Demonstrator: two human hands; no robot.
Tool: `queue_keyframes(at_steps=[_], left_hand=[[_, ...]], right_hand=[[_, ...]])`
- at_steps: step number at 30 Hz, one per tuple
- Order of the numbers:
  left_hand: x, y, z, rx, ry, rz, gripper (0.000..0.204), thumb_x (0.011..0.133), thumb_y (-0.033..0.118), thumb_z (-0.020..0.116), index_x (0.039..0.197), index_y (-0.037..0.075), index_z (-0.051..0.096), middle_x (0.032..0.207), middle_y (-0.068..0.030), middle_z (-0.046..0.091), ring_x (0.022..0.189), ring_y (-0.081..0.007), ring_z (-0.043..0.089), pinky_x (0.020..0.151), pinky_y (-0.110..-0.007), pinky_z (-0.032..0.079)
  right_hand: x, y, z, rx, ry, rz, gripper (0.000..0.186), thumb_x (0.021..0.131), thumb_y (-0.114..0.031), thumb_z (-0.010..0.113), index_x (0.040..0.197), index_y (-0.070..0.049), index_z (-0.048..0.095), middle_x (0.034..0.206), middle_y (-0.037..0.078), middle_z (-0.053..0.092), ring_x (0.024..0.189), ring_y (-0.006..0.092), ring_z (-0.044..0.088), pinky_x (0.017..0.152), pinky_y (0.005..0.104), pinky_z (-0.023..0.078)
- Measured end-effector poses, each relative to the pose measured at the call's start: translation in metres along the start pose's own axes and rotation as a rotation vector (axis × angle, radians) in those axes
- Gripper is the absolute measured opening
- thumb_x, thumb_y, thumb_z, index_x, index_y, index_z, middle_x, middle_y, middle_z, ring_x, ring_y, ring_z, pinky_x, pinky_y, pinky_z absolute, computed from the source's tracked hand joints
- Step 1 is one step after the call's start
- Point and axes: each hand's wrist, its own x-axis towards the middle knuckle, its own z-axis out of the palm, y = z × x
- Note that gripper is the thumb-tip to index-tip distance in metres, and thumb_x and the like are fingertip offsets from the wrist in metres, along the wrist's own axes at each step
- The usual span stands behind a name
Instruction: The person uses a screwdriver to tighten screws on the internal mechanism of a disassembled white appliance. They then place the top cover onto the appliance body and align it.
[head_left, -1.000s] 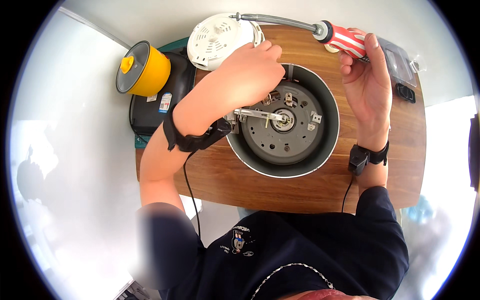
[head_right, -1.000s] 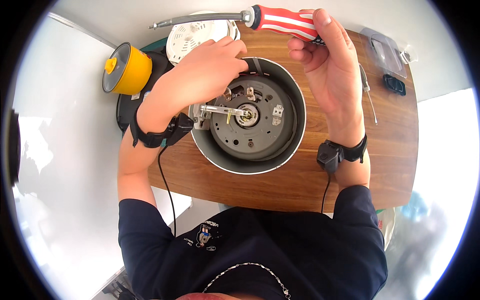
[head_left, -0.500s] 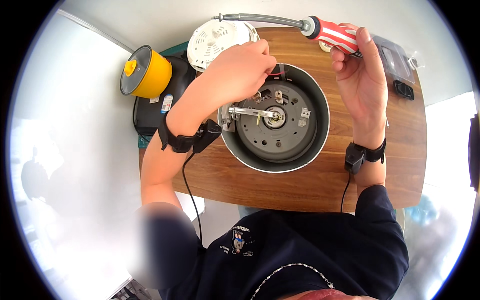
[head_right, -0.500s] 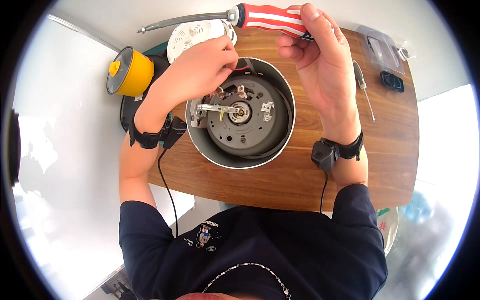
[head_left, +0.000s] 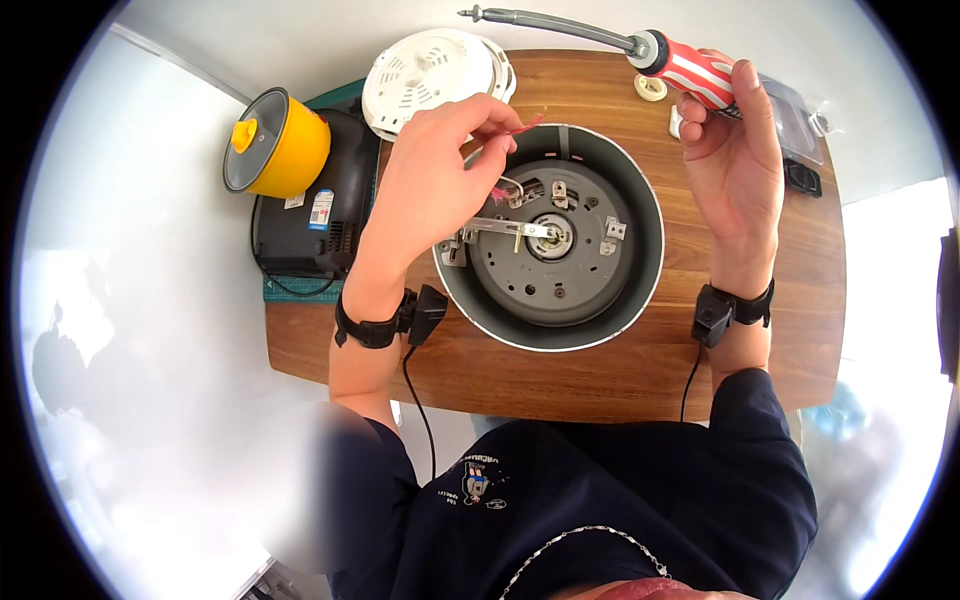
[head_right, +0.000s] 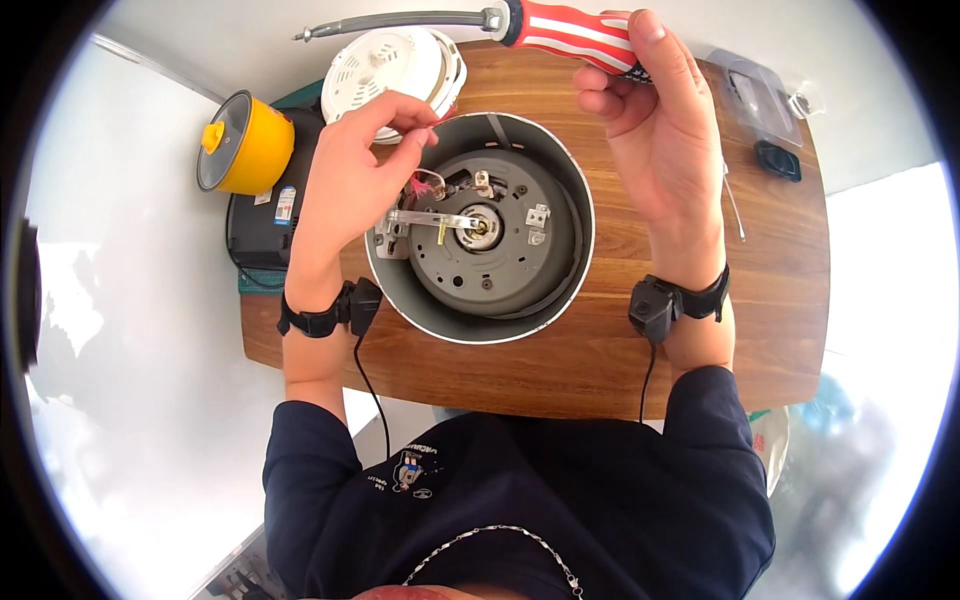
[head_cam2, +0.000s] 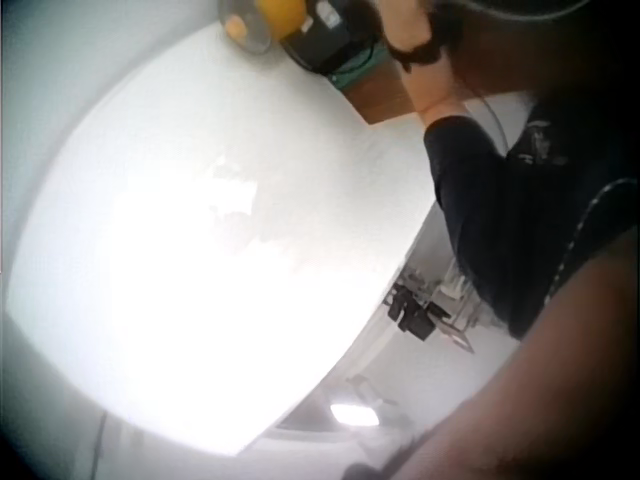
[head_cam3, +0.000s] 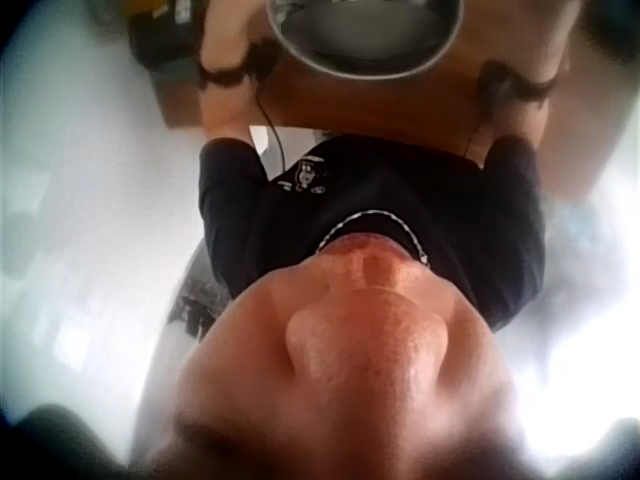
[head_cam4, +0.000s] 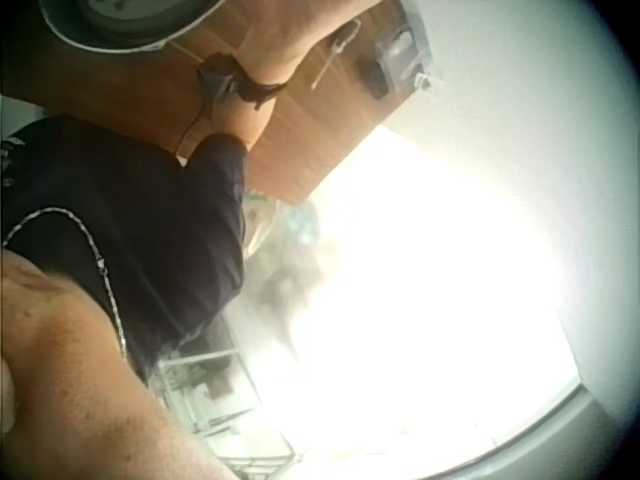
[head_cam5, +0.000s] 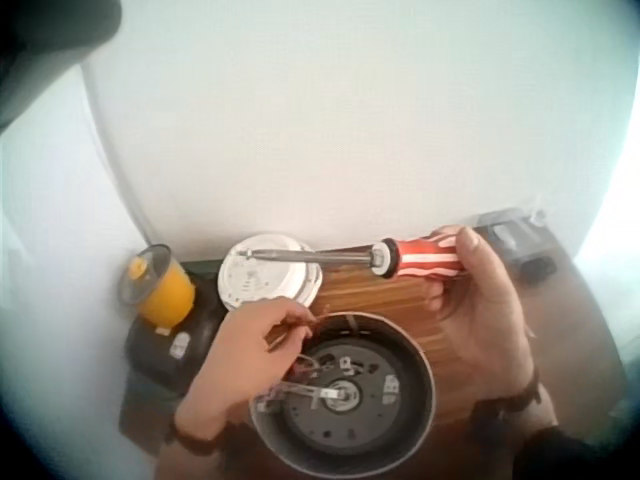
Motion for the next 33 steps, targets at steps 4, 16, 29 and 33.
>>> queue_keyframes(at_steps=[4,16,29,33], left_hand=[[-0.004,-0.004,0.003,-0.085,0.044,0.032,0.01,0.092,0.001,0.067,0.101,-0.002,0.071,0.093,-0.0088,0.07,0.079,-0.0158,0.071,0.056,-0.027,0.06],[-0.017,-0.023,0.018,0.012,0.104,0.24,0.013,0.081,-0.005,0.075,0.087,0.003,0.067,0.081,-0.0014,0.057,0.069,-0.0105,0.052,0.057,-0.026,0.042],[-0.021,-0.029,0.026,0.314,0.238,0.471,0.021,0.077,-0.001,0.075,0.081,0.012,0.06,0.075,0.0021,0.049,0.074,-0.0155,0.053,0.087,-0.034,0.038],[-0.021,-0.026,0.028,0.264,0.24,0.481,0.021,0.076,-0.001,0.075,0.082,0.013,0.06,0.077,0.0019,0.049,0.077,-0.0163,0.054,0.09,-0.036,0.035]], right_hand=[[0.001,-0.002,0.003,-0.047,0.031,0.004,0.041,0.108,-0.031,0.059,0.122,0.007,0.065,0.103,0.012,0.07,0.078,0.0137,0.062,0.066,0.0238,0.056],[-0.009,-0.013,-0.009,-0.234,0.096,-0.111,0.036,0.106,-0.027,0.061,0.122,0.006,0.064,0.104,0.012,0.07,0.08,0.0151,0.063,0.069,0.0248,0.053],[-0.036,-0.06,0.046,-0.934,0.16,-0.376,0.043,0.098,-0.023,0.071,0.129,0.003,0.057,0.094,0.013,0.072,0.071,0.0189,0.07,0.066,0.03,0.054],[-0.04,-0.073,0.049,-1.111,0.134,-0.436,0.045,0.094,-0.019,0.075,0.13,0.003,0.057,0.098,0.015,0.073,0.079,0.0215,0.074,0.066,0.0292,0.06]])
